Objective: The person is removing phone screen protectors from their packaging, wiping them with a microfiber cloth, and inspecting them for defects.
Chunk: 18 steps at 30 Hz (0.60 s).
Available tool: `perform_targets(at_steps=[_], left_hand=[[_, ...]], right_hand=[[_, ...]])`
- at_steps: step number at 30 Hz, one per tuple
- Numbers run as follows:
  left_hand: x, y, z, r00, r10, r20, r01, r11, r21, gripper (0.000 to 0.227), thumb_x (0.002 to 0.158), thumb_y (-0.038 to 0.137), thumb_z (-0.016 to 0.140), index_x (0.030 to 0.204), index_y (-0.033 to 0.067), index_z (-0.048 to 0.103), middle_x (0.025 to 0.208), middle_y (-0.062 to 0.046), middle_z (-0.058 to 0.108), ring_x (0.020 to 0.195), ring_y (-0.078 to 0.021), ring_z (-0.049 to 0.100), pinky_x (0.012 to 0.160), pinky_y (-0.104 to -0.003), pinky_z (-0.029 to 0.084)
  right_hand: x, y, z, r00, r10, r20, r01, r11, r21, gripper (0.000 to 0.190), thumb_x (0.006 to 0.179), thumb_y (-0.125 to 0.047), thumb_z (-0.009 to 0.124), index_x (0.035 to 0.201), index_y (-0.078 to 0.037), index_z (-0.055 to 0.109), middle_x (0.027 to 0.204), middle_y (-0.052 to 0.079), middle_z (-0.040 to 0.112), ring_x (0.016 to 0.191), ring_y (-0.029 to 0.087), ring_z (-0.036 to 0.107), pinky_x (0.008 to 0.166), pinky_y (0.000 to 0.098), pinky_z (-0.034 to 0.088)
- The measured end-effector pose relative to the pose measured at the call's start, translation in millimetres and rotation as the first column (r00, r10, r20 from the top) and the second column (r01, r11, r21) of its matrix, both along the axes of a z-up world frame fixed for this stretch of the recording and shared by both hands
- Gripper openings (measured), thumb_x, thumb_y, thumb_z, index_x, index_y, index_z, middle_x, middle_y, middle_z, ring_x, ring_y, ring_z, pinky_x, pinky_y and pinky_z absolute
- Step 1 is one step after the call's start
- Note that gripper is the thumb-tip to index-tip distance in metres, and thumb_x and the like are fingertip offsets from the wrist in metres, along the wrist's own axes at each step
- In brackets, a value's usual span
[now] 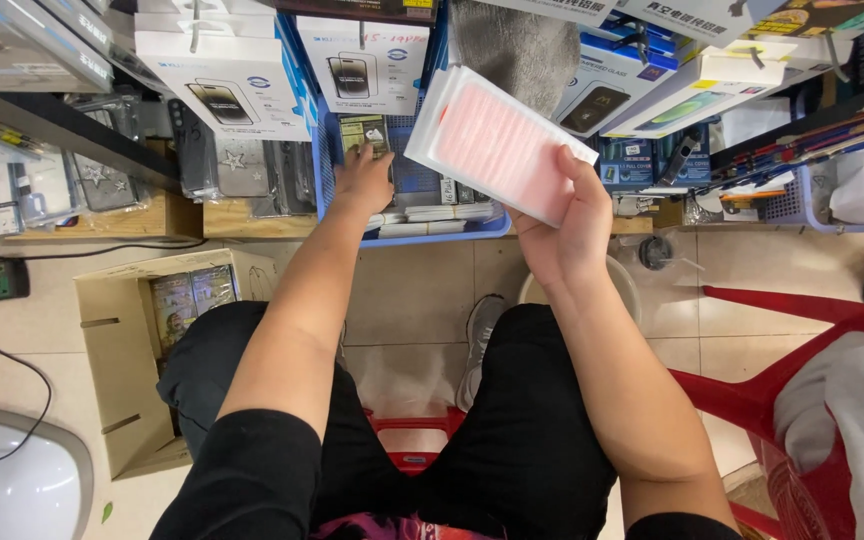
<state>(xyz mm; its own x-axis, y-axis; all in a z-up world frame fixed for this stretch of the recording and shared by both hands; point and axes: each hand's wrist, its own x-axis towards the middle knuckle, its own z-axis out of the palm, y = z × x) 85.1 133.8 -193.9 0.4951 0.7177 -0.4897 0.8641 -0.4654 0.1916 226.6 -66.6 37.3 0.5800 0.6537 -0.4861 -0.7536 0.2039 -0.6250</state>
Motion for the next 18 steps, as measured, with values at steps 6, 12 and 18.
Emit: perform_targets(at_steps=[6, 12, 18], left_hand=[[4.2, -46.8, 155.3, 0.854, -0.073, 0.515, 0.249, 0.926, -0.282, 0.052, 0.083, 0.024, 0.071, 0.130, 0.0032, 0.060, 0.123, -0.020, 0.064, 0.121, -0.0368, 0.058, 0.102, -0.049, 0.046], [2.4, -95.3, 151.3, -0.010, 0.536, 0.844, 0.665, 0.634, -0.395, 0.076, 0.089, 0.014, 0.064, 0.151, 0.0082, 0.019, 0.137, -0.022, 0.046, 0.096, -0.0334, 0.064, 0.067, -0.053, 0.061], [-25.5, -112.3, 204.8, -0.276, 0.667, 0.692, 0.602, 0.681, -0.417, 0.058, 0.086, 0.023, 0.049, 0.136, -0.0063, 0.045, 0.130, -0.033, 0.056, 0.119, -0.0459, 0.058, 0.099, -0.058, 0.048]], right_hand=[[-21.6, 0.7, 20.4, 0.999, 0.033, -0.016, -0.031, 0.993, 0.110, 0.036, 0.090, -0.023, 0.060, 0.115, -0.001, 0.048, 0.107, 0.013, 0.060, 0.104, 0.032, 0.065, 0.098, 0.0495, 0.053], [-53.9, -4.7, 26.4, 0.981, 0.191, -0.042, -0.169, 0.935, 0.312, 0.034, 0.094, -0.029, 0.059, 0.118, -0.006, 0.051, 0.109, 0.009, 0.061, 0.101, 0.029, 0.066, 0.093, 0.0459, 0.055], [-77.2, -14.5, 5.1, 0.855, 0.464, 0.233, -0.515, 0.814, 0.270, 0.018, 0.093, -0.015, 0.062, 0.105, -0.004, 0.055, 0.099, 0.015, 0.067, 0.091, 0.028, 0.070, 0.085, 0.0521, 0.059]])
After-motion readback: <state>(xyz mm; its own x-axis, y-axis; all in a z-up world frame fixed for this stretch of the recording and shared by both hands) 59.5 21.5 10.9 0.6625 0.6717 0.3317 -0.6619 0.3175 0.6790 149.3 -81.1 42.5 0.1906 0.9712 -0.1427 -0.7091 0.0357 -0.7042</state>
